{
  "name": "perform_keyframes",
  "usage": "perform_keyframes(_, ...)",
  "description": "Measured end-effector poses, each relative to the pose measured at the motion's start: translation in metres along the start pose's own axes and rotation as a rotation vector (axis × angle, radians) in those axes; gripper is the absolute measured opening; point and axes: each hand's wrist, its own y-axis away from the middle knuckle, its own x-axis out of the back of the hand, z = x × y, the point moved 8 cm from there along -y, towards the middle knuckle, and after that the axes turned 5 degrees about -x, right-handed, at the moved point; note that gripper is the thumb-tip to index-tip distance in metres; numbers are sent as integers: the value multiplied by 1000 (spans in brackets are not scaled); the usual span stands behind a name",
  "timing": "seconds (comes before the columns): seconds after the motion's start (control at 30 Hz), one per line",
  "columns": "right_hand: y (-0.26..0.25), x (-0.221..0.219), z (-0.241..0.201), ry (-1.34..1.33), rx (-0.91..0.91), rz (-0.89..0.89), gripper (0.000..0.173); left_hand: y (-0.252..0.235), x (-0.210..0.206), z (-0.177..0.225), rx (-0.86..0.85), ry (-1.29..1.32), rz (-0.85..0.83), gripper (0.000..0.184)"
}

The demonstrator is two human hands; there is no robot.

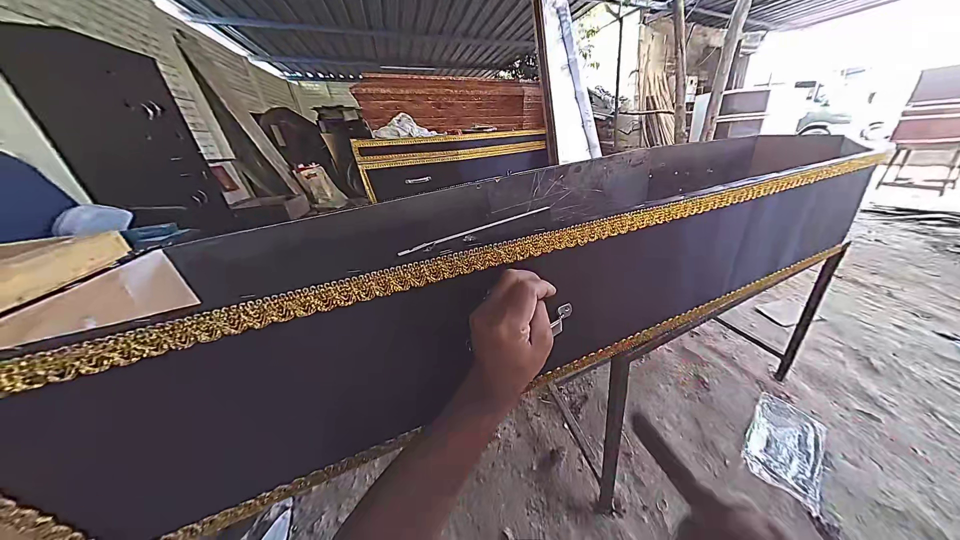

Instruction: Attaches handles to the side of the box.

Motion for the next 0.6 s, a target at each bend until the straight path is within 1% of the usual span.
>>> perform_keyframes(0.03,28,3,31,135,-31,25,45,1,0,0,4,1,-1,22)
perform_keyframes(0.07,63,7,70,345,-100,33,36,2,0,0,6,-4,6,22)
perform_keyframes(0.1,93,8,102,574,-211,4,32,3,0,1,5,-16,8,22)
perform_keyframes(0.13,112,7,124,771,-349,-74,33,3,0,2,-5,-26,5,22)
perform_keyframes(0.17,115,5,134,909,-451,-146,37,1,1,0,-25,-21,7,22)
perform_keyframes(0.2,102,9,134,993,-476,-190,38,-1,-1,0,-35,-12,30,22)
perform_keyframes(0.23,94,13,125,1019,-489,-211,41,1,1,0,-27,-16,34,22)
perform_keyframes(0.33,79,31,109,1010,-407,-131,50,4,0,1,11,-32,23,23)
perform_keyframes(0.4,81,38,102,990,-381,-136,50,4,3,0,2,11,41,22)
perform_keyframes(0.43,89,39,98,975,-406,-156,46,3,5,1,-20,49,58,22)
perform_keyframes(0.5,118,43,92,917,-520,-225,42,5,11,5,-98,153,115,20)
perform_keyframes(0.57,150,51,90,846,-636,-302,41,10,23,14,-172,230,191,17)
perform_keyframes(0.6,165,56,92,833,-658,-326,42,12,32,19,-176,241,218,16)
